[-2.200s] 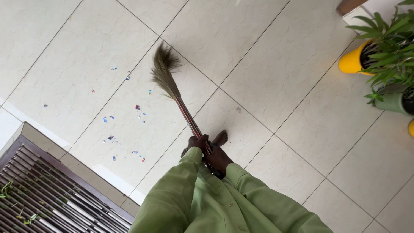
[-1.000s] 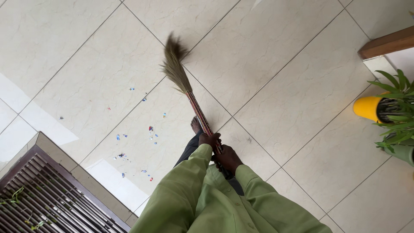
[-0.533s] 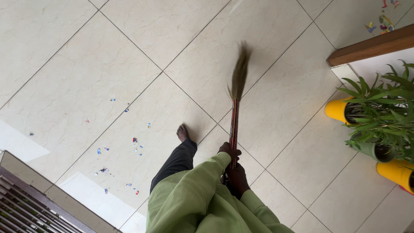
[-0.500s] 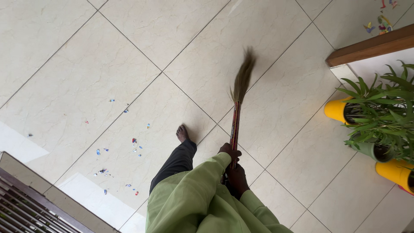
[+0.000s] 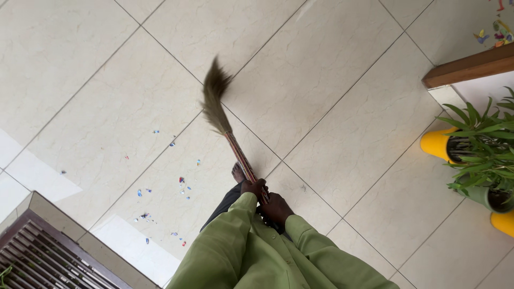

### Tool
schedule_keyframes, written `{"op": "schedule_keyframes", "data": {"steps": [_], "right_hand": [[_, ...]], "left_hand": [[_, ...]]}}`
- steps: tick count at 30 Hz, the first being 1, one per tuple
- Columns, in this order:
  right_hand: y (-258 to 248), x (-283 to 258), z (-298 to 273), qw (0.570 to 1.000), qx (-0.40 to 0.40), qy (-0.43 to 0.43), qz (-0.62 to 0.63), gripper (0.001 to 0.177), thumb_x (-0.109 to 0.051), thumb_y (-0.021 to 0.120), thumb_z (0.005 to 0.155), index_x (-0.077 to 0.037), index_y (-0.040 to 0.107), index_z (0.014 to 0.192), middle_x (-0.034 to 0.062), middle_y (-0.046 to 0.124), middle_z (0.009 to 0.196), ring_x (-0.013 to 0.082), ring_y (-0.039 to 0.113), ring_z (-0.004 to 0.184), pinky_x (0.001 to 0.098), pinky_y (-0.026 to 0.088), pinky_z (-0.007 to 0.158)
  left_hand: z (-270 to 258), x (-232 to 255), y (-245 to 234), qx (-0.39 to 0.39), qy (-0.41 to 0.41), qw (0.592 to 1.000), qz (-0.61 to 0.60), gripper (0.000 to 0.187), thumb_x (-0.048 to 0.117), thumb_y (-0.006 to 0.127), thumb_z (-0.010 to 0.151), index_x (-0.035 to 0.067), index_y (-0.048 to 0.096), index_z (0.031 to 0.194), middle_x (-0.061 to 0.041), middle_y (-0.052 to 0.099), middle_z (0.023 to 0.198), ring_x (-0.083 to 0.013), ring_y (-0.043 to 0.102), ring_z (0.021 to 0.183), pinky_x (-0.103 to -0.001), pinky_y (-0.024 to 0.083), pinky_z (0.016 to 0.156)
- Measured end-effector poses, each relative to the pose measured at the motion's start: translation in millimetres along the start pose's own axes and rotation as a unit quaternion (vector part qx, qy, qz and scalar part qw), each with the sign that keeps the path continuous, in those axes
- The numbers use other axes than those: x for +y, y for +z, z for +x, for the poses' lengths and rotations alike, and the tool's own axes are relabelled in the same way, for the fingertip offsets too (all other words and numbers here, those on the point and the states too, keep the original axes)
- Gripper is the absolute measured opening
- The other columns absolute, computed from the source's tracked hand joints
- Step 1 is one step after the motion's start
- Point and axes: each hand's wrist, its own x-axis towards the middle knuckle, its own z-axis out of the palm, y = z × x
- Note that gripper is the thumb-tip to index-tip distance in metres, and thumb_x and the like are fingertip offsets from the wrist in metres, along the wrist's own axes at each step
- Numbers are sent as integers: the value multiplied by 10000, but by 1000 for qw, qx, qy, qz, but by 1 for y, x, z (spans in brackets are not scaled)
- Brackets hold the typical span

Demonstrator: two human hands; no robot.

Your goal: The person sweeps the floor using a broom, gathering small pieces of debris and paper scraps into a pile while walking past several potted plants on a tiled surface.

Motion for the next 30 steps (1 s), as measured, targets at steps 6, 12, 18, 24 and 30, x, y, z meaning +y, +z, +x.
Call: {"op": "schedule_keyframes", "data": {"steps": [6,12,18,24,30], "right_hand": [[-19,-26,-21,998,49,-23,-36,387,-200,794,796,-6,567,1042,133,690,770,215,681,582,360,550,526],[-43,16,-10,983,117,-113,91,389,-141,713,833,-46,564,1179,137,718,901,197,689,664,350,558,559],[-85,28,28,934,77,-122,328,292,-158,695,931,-2,610,1162,108,686,977,161,680,746,326,561,625],[-137,-24,46,929,40,-65,361,239,-162,679,929,7,563,1052,125,592,762,238,614,567,377,514,499],[-187,-107,66,973,-2,-2,232,246,-68,681,902,-109,593,1128,72,681,783,192,650,598,362,527,533]], "left_hand": [[-2,23,26,-4,59,998,-10,304,120,745,817,-111,583,931,-218,680,744,-286,693,585,-435,583,497],[-15,43,82,-19,133,956,261,422,209,825,808,-75,592,1016,-178,707,772,-235,712,639,-366,576,564],[-7,82,159,-130,63,946,291,385,145,798,785,-82,597,1022,-179,712,777,-243,727,611,-386,589,515],[35,118,210,-186,-21,946,265,425,153,818,805,-139,604,1028,-199,695,745,-258,704,578,-414,549,480],[77,152,197,-69,10,975,212,373,228,795,791,-132,742,871,-185,737,689,-290,727,595,-422,588,554]]}}
